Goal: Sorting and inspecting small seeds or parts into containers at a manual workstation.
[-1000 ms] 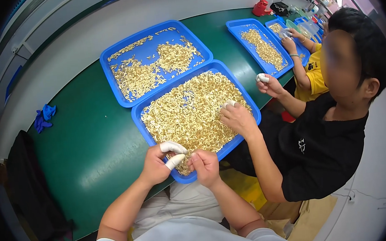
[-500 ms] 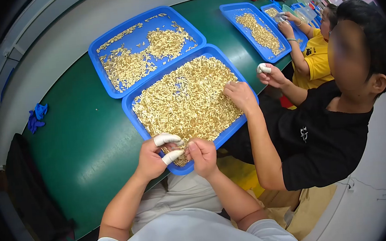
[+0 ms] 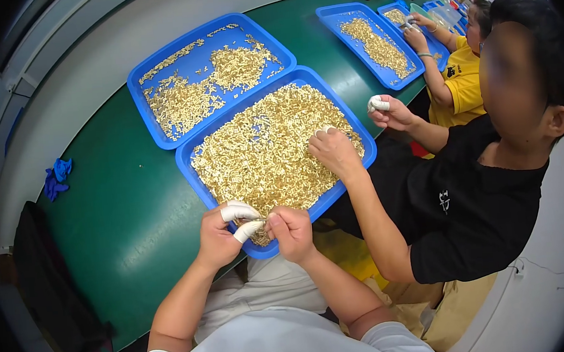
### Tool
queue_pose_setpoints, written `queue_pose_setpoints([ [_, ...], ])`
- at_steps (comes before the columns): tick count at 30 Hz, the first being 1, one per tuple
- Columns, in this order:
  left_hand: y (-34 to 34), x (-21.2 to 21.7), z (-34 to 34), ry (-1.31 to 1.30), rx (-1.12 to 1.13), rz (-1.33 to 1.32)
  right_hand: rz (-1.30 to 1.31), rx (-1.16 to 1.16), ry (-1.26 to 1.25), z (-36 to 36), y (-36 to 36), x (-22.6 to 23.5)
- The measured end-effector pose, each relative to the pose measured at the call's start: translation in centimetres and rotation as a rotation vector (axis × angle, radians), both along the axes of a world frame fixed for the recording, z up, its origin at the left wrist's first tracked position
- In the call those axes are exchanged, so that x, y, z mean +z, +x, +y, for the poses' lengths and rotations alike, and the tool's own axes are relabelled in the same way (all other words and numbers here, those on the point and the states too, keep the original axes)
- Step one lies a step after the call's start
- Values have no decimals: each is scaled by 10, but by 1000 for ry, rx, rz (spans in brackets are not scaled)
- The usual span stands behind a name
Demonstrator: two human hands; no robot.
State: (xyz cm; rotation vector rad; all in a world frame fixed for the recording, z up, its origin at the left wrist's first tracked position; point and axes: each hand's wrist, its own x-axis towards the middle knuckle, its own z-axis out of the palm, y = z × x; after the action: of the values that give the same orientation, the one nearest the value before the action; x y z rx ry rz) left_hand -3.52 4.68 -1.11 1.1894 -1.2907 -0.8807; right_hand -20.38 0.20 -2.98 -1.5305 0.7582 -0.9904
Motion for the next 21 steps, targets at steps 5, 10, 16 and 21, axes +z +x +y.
queue_pose_setpoints([
  [5,1,-1,0,-19,-11,26,25,2,-54,0,-1,2],
  [10,1,1,1,-11,11,-39,2,-11,-9,1,-1,-1],
  [16,3,3,1,28,11,4,-9,-22,21,1,-2,-1],
  [21,1,-2,0,-45,1,-31,11,10,-26,1,-1,0],
])
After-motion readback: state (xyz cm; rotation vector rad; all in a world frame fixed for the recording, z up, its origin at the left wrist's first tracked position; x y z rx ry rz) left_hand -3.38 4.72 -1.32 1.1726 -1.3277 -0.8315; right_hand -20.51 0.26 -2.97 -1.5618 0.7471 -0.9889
